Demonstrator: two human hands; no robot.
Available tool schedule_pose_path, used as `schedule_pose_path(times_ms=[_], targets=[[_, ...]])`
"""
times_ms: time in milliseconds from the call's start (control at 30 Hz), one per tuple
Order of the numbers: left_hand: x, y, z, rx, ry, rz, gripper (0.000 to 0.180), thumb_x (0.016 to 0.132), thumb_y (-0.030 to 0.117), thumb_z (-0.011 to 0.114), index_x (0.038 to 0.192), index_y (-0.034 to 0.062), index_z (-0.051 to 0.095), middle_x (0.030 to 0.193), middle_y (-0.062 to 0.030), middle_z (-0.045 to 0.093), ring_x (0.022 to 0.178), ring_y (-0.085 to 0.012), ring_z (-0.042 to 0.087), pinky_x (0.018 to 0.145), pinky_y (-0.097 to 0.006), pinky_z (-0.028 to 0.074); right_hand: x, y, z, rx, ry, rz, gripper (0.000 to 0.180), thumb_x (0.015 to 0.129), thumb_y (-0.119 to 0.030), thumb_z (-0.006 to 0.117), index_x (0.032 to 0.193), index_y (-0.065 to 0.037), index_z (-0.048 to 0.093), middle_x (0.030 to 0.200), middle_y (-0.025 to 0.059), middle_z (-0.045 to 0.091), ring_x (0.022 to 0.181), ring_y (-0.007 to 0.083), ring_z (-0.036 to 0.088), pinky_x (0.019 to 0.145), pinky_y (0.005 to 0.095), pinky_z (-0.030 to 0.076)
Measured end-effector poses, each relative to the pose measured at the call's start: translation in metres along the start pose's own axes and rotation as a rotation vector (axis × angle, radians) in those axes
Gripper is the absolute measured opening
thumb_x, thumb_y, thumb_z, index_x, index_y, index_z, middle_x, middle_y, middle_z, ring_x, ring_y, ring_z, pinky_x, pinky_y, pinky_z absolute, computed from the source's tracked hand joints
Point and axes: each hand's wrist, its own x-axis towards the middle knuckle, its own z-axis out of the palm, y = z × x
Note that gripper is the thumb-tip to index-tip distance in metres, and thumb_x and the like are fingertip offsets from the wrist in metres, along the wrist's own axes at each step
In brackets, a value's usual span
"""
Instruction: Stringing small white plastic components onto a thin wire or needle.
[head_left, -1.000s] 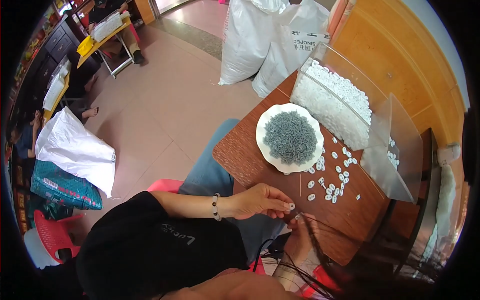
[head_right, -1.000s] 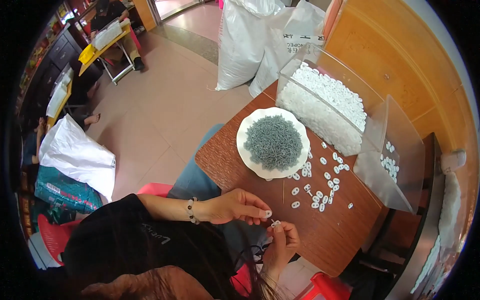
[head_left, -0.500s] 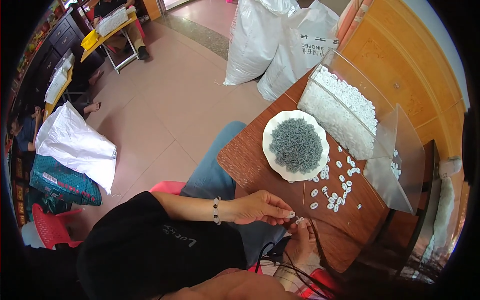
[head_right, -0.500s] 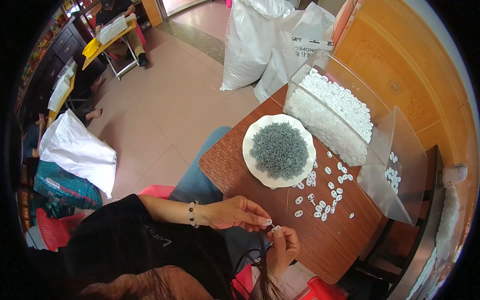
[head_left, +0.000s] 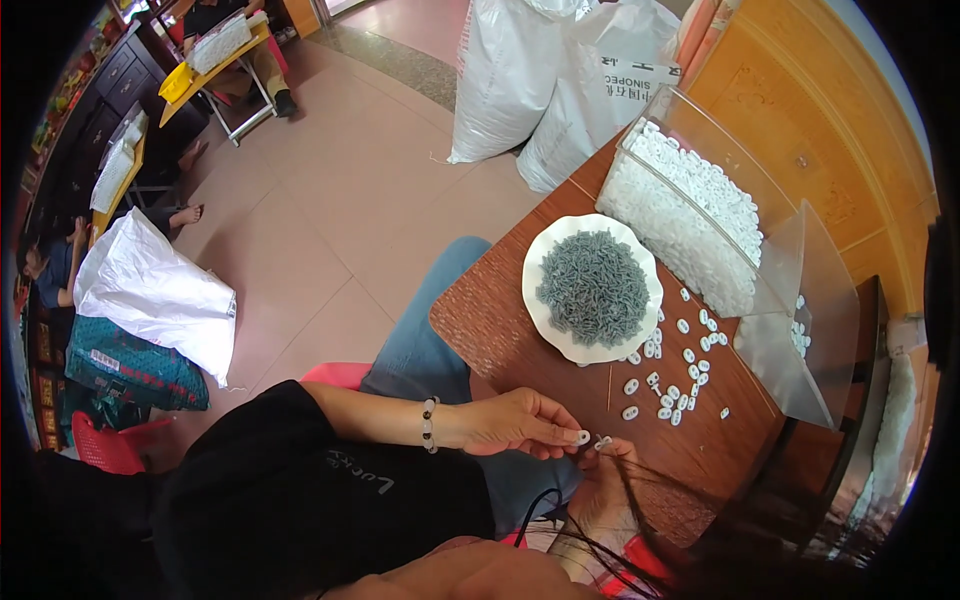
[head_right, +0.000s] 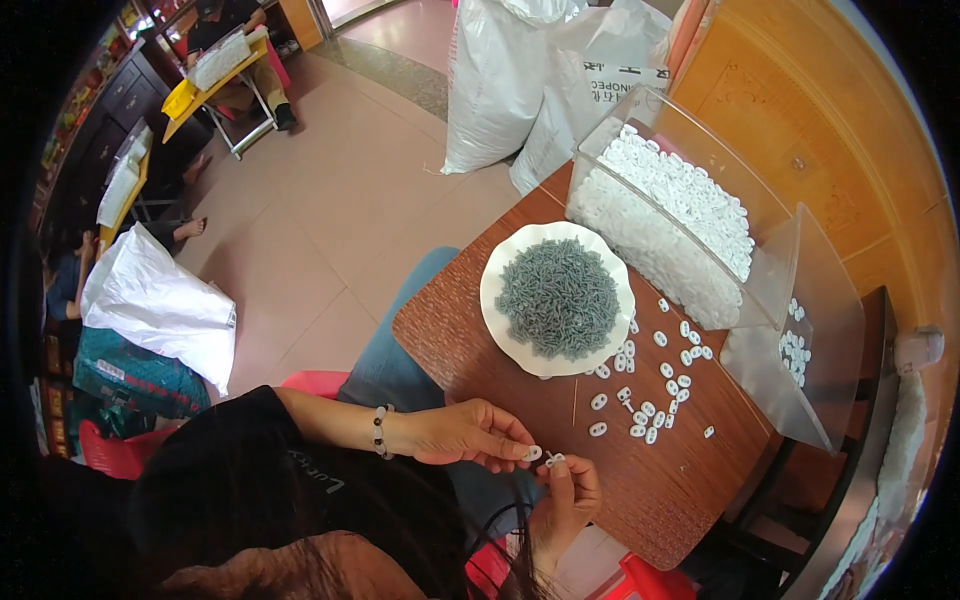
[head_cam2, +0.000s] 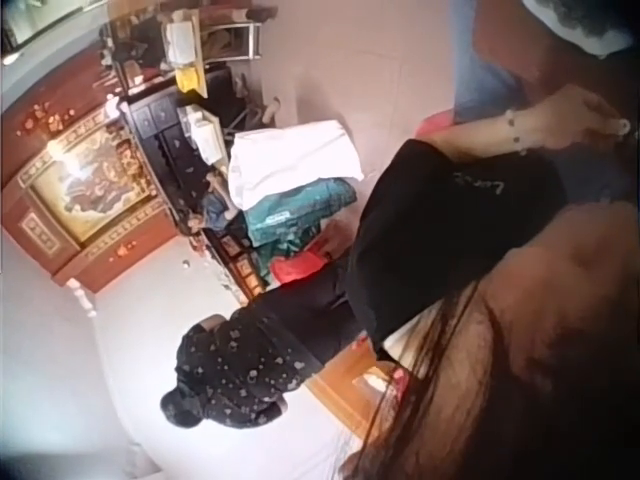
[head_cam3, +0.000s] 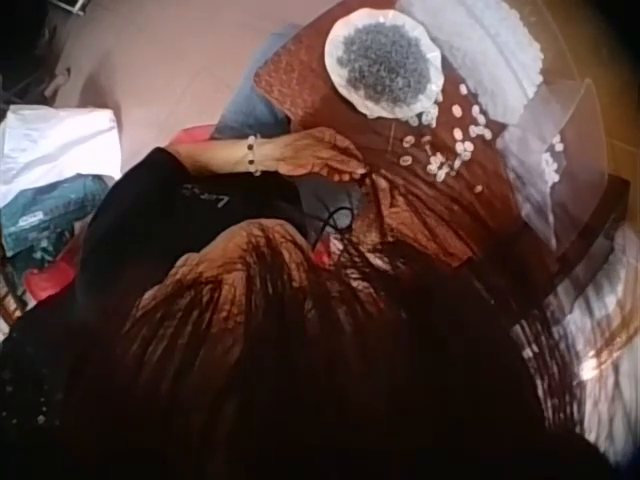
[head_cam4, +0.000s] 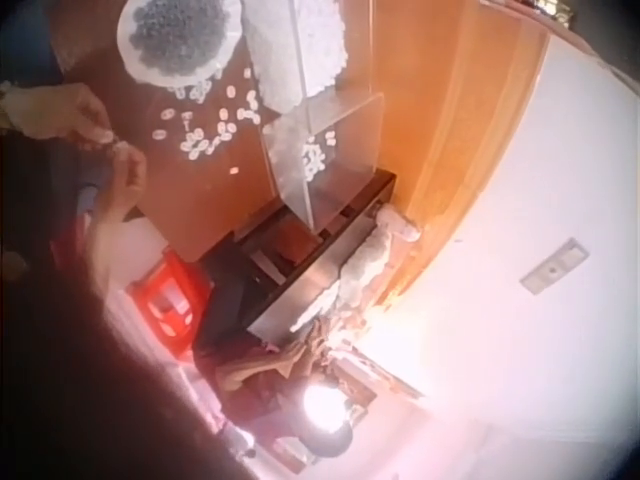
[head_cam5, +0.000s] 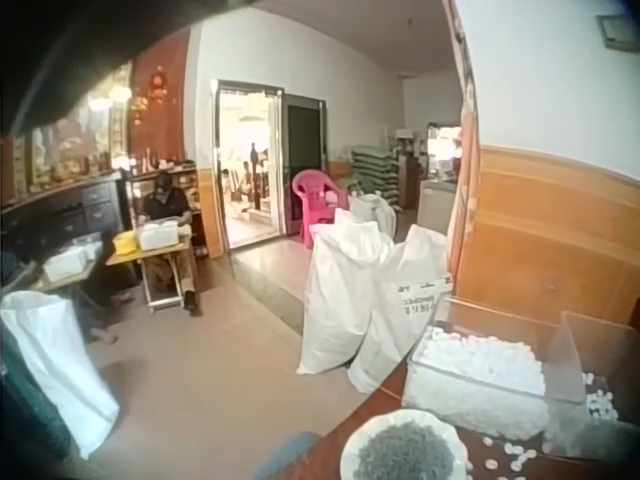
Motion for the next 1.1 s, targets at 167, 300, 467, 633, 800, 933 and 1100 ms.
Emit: schedule_pose_path(times_ms=[167,300,467,633,800,933,1100], targets=[[0.004,-0.003,0.002,-0.035,0.010,0.019,0.025,0.089,0.023,0.066,0.106,0.0056,0.064,0.095,0.0018,0.064,0.082,-0.0045,0.057,0.073,-0.020,0.046,-0.001,0.000,-0.003,0.021,0.005,-0.005,0.005,0.085,-0.004,0.061,0.087,0.001,0.060,0.076,0.0057,0.062,0.067,0.0104,0.057,0.063,0.0214,0.043],[0.003,-0.001,0.002,-0.061,0.025,0.037,0.024,0.090,0.021,0.064,0.107,0.0041,0.064,0.094,0.0010,0.064,0.081,-0.0050,0.057,0.073,-0.020,0.046,-0.003,0.000,-0.003,-0.025,-0.005,-0.016,0.006,0.085,-0.004,0.061,0.087,0.001,0.060,0.076,0.0053,0.062,0.068,0.0103,0.057,0.064,0.0214,0.043],[0.000,0.004,0.002,-0.075,0.058,0.052,0.030,0.090,0.018,0.063,0.115,0.0009,0.061,0.096,-0.0034,0.066,0.081,-0.0082,0.060,0.071,-0.021,0.047,-0.003,-0.004,0.006,-0.221,-0.044,-0.084,0.006,0.086,-0.006,0.062,0.087,0.000,0.060,0.077,0.0040,0.062,0.071,0.0087,0.057,0.065,0.0207,0.044],[-0.004,0.010,-0.001,-0.118,0.070,0.032,0.024,0.091,0.016,0.061,0.109,0.0008,0.063,0.094,-0.0049,0.066,0.078,-0.0098,0.061,0.073,-0.022,0.050,-0.004,-0.008,0.025,-0.253,-0.015,-0.088,0.009,0.086,-0.008,0.063,0.083,-0.001,0.061,0.071,0.0045,0.061,0.065,0.0091,0.055,0.062,0.0216,0.042],[0.000,0.005,-0.007,-0.154,0.061,0.018,0.022,0.089,0.018,0.064,0.106,0.0046,0.064,0.093,-0.0034,0.067,0.078,-0.0070,0.060,0.072,-0.021,0.049,-0.007,-0.009,0.020,-0.162,-0.019,-0.118,0.007,0.085,-0.006,0.063,0.082,0.000,0.060,0.072,0.0045,0.061,0.065,0.0088,0.055,0.062,0.0215,0.042],[0.000,0.002,-0.005,-0.120,0.073,0.016,0.020,0.089,0.019,0.064,0.104,0.0053,0.064,0.092,-0.0028,0.067,0.078,-0.0070,0.060,0.072,-0.021,0.049,-0.009,-0.008,0.017,-0.096,-0.056,-0.120,0.007,0.085,-0.007,0.063,0.081,-0.001,0.060,0.071,0.0045,0.061,0.064,0.0083,0.054,0.061,0.0214,0.041],[-0.002,0.004,0.004,-0.001,0.163,0.110,0.016,0.091,0.016,0.060,0.101,0.0033,0.063,0.089,-0.0028,0.065,0.075,-0.0075,0.060,0.071,-0.023,0.052,-0.009,-0.008,0.009,-0.211,-0.078,-0.125,0.009,0.085,-0.008,0.065,0.080,-0.002,0.060,0.072,0.0037,0.062,0.065,0.0075,0.056,0.061,0.0206,0.043]])
